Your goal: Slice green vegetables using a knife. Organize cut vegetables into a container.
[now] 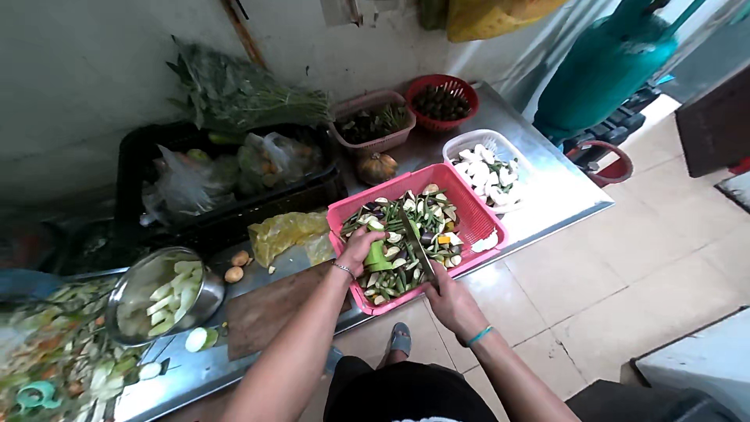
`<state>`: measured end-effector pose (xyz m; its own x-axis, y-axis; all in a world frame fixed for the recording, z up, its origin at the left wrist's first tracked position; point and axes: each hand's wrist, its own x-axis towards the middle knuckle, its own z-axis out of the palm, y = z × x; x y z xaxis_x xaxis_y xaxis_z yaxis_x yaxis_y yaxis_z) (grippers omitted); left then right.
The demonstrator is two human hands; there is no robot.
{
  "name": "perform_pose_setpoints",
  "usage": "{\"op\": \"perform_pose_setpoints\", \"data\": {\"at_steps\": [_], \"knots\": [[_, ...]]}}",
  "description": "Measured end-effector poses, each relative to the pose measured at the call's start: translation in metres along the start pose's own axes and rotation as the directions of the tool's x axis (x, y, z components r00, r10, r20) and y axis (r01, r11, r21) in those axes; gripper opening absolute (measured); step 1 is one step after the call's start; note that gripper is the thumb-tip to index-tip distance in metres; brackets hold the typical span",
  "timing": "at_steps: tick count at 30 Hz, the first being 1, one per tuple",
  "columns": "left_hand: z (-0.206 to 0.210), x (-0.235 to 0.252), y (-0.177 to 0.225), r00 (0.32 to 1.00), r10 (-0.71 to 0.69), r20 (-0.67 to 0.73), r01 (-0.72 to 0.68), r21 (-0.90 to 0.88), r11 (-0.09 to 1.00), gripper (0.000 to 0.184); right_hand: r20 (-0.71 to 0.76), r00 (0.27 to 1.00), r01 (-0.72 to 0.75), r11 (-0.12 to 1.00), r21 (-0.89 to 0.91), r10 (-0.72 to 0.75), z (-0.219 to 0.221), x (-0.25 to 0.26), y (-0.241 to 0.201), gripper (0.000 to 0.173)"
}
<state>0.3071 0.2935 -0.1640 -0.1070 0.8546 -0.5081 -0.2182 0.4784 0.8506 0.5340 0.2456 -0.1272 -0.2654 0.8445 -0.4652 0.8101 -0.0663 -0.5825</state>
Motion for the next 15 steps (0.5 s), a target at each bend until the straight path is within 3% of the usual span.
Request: {"op": "perform_pose_setpoints", "data": {"at_steps": [6, 12, 15], "knots": [[-0.002, -0.012, 0.001, 0.996, -0.049, 0.071, 0.059, -0.147, 0.987, 0.038, -0.122, 0.992, -0.010, 0.930, -0.367, -0.038, -0.022, 0.038, -0.008, 0.049], [-0.002, -0.016, 0.004, 0.992, 0.018, 0.121, -0.016, -0.016, 1.000, 0.038, -0.098, 0.993, 0.012, 0.901, -0.434, -0.061, -0.018, 0.067, -0.002, 0.051], [-0.005, -0.019, 0.003, 0.992, 0.007, 0.125, -0.007, 0.002, 1.000, 0.035, -0.176, 0.970, 0.074, 0.899, -0.431, -0.165, -0.016, 0.066, -0.001, 0.041]]}}
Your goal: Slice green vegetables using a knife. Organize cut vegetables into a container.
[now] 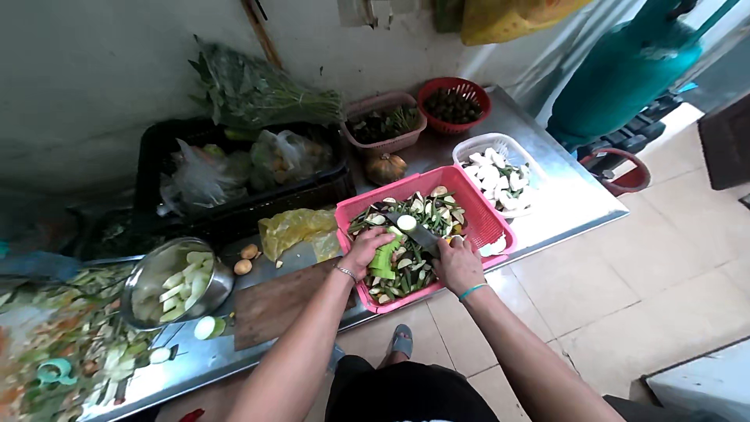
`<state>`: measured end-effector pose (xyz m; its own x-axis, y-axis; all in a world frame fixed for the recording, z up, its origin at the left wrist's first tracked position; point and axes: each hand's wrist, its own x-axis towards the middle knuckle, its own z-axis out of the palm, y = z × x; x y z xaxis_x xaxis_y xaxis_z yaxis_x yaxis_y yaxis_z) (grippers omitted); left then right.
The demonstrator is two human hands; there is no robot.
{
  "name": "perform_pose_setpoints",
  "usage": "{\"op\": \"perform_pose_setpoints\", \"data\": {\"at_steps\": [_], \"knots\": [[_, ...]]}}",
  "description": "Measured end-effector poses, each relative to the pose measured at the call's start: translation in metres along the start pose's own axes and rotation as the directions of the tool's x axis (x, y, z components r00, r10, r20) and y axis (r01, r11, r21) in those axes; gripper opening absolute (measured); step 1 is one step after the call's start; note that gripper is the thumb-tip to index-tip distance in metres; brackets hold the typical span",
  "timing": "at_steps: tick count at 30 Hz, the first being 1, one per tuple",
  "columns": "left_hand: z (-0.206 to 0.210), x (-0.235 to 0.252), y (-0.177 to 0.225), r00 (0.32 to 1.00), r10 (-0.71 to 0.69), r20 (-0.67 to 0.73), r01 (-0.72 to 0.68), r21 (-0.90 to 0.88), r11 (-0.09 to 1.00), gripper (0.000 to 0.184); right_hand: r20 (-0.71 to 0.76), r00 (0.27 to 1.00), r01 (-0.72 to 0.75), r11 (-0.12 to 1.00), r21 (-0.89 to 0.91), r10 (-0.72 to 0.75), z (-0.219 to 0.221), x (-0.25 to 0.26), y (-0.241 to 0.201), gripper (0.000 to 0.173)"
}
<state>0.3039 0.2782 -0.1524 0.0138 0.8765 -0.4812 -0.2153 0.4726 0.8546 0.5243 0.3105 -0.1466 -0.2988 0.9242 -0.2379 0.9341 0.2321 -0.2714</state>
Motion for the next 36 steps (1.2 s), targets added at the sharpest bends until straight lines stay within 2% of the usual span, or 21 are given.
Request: {"op": "perform_pose_setpoints", "data": {"at_steps": [2, 3, 5, 7, 9, 11, 15, 20, 22, 24, 27, 29, 31, 35, 36], "knots": [[-0.002, 0.000, 0.000, 1.000, 0.005, 0.025, -0.006, 0.027, 1.000, 0.035, -0.124, 0.987, 0.118, 0.988, 0.097, -0.106, -0.006, 0.002, -0.005, 0.037], [-0.003, -0.001, 0.001, 0.999, 0.008, 0.044, -0.010, 0.053, 0.999, 0.035, -0.134, 0.978, 0.183, 0.965, 0.188, -0.159, -0.011, 0.005, -0.010, 0.040], [-0.002, -0.005, 0.005, 0.993, 0.017, 0.114, -0.032, 0.129, 0.991, 0.031, -0.029, 0.962, 0.256, 0.864, 0.433, -0.271, -0.019, 0.015, -0.020, 0.051], [-0.003, -0.005, 0.008, 0.981, 0.018, 0.194, -0.051, 0.165, 0.985, 0.030, 0.108, 0.926, 0.219, 0.748, 0.627, -0.362, -0.023, 0.025, -0.025, 0.056], [-0.004, -0.003, 0.008, 0.979, 0.019, 0.205, -0.054, 0.166, 0.985, 0.027, 0.152, 0.910, 0.158, 0.663, 0.732, -0.385, -0.022, 0.030, -0.027, 0.043], [-0.002, -0.001, 0.008, 0.988, 0.024, 0.151, -0.049, 0.162, 0.986, 0.026, 0.127, 0.931, 0.135, 0.645, 0.752, -0.342, -0.021, 0.031, -0.029, 0.030], [0.000, 0.002, 0.003, 0.999, 0.023, 0.026, -0.027, 0.168, 0.985, 0.029, 0.008, 0.973, 0.166, 0.719, 0.675, -0.232, -0.012, 0.029, -0.033, 0.017], [-0.007, 0.003, -0.001, 0.994, 0.030, -0.110, -0.005, 0.215, 0.977, 0.033, -0.022, 0.975, 0.176, 0.706, 0.686, -0.222, -0.012, 0.021, -0.035, 0.014], [-0.012, 0.001, -0.002, 0.995, 0.047, -0.091, -0.023, 0.250, 0.968, 0.033, -0.044, 0.975, 0.199, 0.761, 0.618, -0.219, -0.015, 0.020, -0.034, 0.015], [-0.011, -0.003, 0.000, 0.996, 0.067, -0.053, -0.047, 0.321, 0.946, 0.035, -0.021, 0.970, 0.210, 0.789, 0.577, -0.243, -0.014, 0.023, -0.035, 0.026], [-0.001, 0.000, 0.006, 0.991, 0.119, -0.062, -0.069, 0.526, 0.848, 0.065, 0.063, 0.968, 0.138, 0.728, 0.672, -0.242, -0.011, 0.033, -0.041, 0.036], [0.007, 0.000, 0.007, 0.987, 0.146, -0.073, -0.067, 0.631, 0.773, 0.078, 0.158, 0.954, 0.064, 0.692, 0.719, -0.253, -0.010, 0.035, -0.046, 0.038], [0.012, -0.003, 0.009, 0.979, 0.185, -0.091, -0.080, 0.661, 0.746, 0.080, 0.174, 0.957, 0.025, 0.662, 0.749, -0.234, -0.008, 0.035, -0.050, 0.032], [0.005, -0.003, 0.002, 0.956, 0.239, -0.170, -0.090, 0.606, 0.791, 0.072, 0.088, 0.990, -0.033, 0.432, 0.901, -0.108, 0.000, 0.038, -0.050, 0.022], [0.002, -0.002, -0.001, 0.953, 0.236, -0.189, -0.087, 0.576, 0.813, 0.066, 0.072, 0.995, -0.034, 0.422, 0.906, -0.075, 0.001, 0.038, -0.050, 0.021]]}}
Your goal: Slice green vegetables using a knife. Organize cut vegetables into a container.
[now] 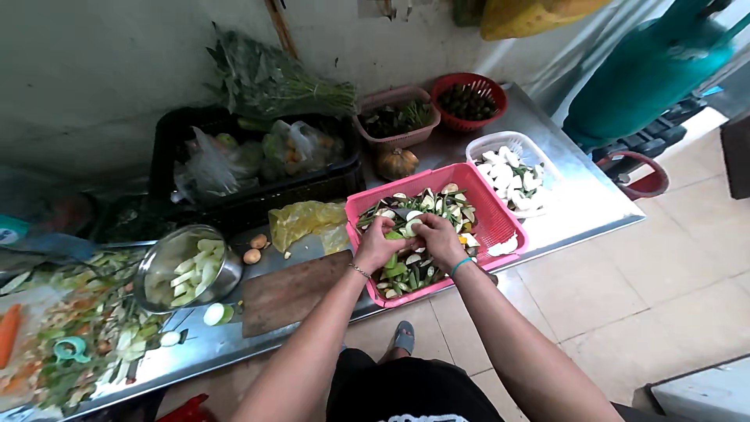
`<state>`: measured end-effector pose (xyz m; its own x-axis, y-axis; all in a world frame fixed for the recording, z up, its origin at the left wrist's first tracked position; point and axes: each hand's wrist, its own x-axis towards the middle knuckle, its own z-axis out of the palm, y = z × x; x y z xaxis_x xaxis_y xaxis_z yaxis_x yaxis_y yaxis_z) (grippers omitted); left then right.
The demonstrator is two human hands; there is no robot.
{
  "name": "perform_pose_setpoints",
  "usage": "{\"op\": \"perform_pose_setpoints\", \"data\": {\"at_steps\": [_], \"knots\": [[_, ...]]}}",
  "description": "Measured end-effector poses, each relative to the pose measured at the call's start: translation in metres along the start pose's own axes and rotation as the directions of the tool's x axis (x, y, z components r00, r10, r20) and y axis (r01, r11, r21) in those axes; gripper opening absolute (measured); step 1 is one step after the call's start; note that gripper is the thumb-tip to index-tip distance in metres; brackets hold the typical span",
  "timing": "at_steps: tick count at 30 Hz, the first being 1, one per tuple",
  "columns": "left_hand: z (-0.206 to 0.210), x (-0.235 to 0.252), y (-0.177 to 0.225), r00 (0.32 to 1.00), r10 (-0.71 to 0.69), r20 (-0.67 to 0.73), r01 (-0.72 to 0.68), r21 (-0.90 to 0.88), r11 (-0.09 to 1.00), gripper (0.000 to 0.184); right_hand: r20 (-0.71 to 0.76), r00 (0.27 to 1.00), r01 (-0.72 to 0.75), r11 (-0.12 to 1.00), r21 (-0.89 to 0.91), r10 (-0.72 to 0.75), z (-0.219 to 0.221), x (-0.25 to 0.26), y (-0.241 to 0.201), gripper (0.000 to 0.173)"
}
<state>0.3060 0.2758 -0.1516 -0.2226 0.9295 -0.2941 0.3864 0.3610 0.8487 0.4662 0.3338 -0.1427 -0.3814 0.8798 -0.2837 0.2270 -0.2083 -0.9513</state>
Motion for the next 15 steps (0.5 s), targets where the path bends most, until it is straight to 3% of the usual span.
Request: {"op": "perform_pose_setpoints", "data": {"at_steps": [2, 5, 10, 15], "knots": [[0.000, 0.000, -0.008, 1.000, -0.018, -0.008, 0.018, -0.096, 0.995, 0.054, -0.036, 0.999, 0.019, 0.987, -0.162, -0.026, -0.002, 0.002, 0.002, 0.021], [0.002, 0.001, -0.017, 0.998, -0.034, 0.049, 0.048, -0.327, 0.944, 0.045, 0.031, 0.997, 0.083, 0.917, -0.390, -0.077, -0.003, 0.001, 0.001, 0.033], [-0.006, -0.004, -0.019, 0.961, -0.026, 0.274, 0.168, -0.510, 0.844, 0.040, 0.330, 0.940, 0.126, 0.987, -0.104, -0.085, -0.007, -0.003, -0.006, 0.029], [-0.012, -0.004, -0.020, 0.921, -0.005, 0.388, 0.207, -0.481, 0.852, 0.042, 0.536, 0.842, 0.175, 0.970, -0.170, -0.058, -0.018, -0.003, -0.009, 0.035]]}}
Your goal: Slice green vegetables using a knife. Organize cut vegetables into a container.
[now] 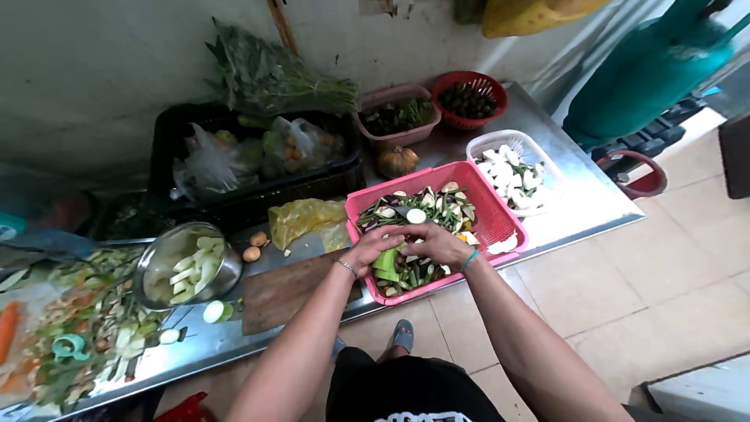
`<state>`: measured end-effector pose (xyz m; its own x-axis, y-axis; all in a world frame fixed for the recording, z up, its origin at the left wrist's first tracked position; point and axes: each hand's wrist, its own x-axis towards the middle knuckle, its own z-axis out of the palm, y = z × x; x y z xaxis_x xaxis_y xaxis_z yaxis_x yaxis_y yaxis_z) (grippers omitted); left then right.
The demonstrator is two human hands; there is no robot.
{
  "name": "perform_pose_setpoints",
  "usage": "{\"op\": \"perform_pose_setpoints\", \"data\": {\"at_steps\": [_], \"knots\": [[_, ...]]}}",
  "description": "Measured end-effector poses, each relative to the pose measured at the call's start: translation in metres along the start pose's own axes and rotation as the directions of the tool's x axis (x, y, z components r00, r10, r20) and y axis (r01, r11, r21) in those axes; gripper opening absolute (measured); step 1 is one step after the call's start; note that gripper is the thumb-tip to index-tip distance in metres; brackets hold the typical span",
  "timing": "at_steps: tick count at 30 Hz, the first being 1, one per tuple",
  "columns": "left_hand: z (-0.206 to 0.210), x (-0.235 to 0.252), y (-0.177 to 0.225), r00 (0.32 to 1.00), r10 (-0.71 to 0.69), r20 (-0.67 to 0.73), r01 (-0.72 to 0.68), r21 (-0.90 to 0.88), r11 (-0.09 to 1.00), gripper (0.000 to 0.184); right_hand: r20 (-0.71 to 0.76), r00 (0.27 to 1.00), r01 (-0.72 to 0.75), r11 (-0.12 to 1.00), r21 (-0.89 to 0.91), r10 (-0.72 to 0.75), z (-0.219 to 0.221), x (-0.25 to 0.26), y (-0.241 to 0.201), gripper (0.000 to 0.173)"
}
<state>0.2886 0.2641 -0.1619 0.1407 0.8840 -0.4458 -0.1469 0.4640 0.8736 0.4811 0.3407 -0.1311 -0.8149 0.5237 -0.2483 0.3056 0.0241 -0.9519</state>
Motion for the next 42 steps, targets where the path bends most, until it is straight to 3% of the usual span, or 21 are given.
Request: {"op": "perform_pose_setpoints", "data": {"at_steps": [7, 12, 16, 18, 19, 21, 24, 26, 29, 31, 35, 39, 42], "knots": [[0.003, 0.003, 0.005, 0.995, -0.101, 0.016, 0.098, 0.131, 0.987, 0.041, 0.063, 0.997, -0.033, 0.959, -0.283, 0.053, -0.002, 0.009, 0.008, 0.032], [0.004, 0.010, 0.006, 0.989, -0.116, -0.092, 0.138, 0.285, 0.949, 0.045, -0.032, 0.998, -0.057, 0.869, -0.492, 0.047, 0.004, 0.010, 0.009, 0.029], [0.004, 0.011, 0.005, 0.979, -0.109, -0.171, 0.155, 0.288, 0.945, 0.053, -0.144, 0.989, -0.097, 0.807, -0.582, 0.014, 0.002, 0.012, 0.017, 0.021], [0.001, 0.010, 0.005, 0.977, -0.117, -0.180, 0.162, 0.260, 0.952, 0.065, -0.213, 0.977, -0.120, 0.809, -0.575, -0.006, -0.004, 0.012, 0.026, 0.023], [0.000, 0.009, 0.005, 0.978, -0.109, -0.177, 0.151, 0.246, 0.957, 0.073, -0.210, 0.978, -0.111, 0.831, -0.545, -0.008, -0.006, 0.011, 0.027, 0.032], [0.000, 0.008, 0.006, 0.983, -0.089, -0.163, 0.125, 0.225, 0.966, 0.091, -0.141, 0.990, -0.045, 0.908, -0.418, -0.016, -0.004, 0.007, 0.020, 0.054], [0.003, 0.010, 0.007, 0.993, -0.083, -0.080, 0.099, 0.213, 0.972, 0.106, -0.008, 1.000, -0.012, 0.967, -0.256, 0.011, 0.005, 0.004, 0.010, 0.055], [0.003, 0.008, 0.010, 0.993, -0.115, -0.040, 0.121, 0.178, 0.977, 0.098, 0.001, 1.000, -0.023, 0.975, -0.221, 0.024, 0.008, 0.006, 0.010, 0.045], [-0.001, 0.005, 0.010, 0.986, -0.166, 0.014, 0.166, 0.034, 0.986, 0.050, -0.043, 0.998, -0.046, 0.970, -0.240, 0.037, 0.005, 0.008, 0.016, 0.037], [-0.002, 0.004, 0.007, 0.982, -0.184, 0.031, 0.185, -0.027, 0.982, 0.034, -0.097, 0.995, -0.056, 0.971, -0.233, 0.034, 0.004, 0.008, 0.022, 0.038], [0.001, 0.003, 0.004, 0.982, -0.186, -0.016, 0.186, -0.046, 0.982, 0.031, -0.125, 0.987, -0.120, 0.985, -0.125, 0.105, 0.004, 0.008, 0.022, 0.040], [-0.001, 0.002, 0.004, 0.984, -0.177, 0.025, 0.177, -0.014, 0.984, 0.032, -0.069, 0.989, -0.122, 0.989, 0.086, 0.128, 0.002, 0.006, 0.021, 0.028], [0.001, 0.000, 0.008, 0.989, -0.150, 0.017, 0.150, -0.027, 0.988, 0.029, -0.128, 0.987, -0.067, 0.979, 0.194, 0.093, 0.005, 0.005, 0.020, 0.016]]}}
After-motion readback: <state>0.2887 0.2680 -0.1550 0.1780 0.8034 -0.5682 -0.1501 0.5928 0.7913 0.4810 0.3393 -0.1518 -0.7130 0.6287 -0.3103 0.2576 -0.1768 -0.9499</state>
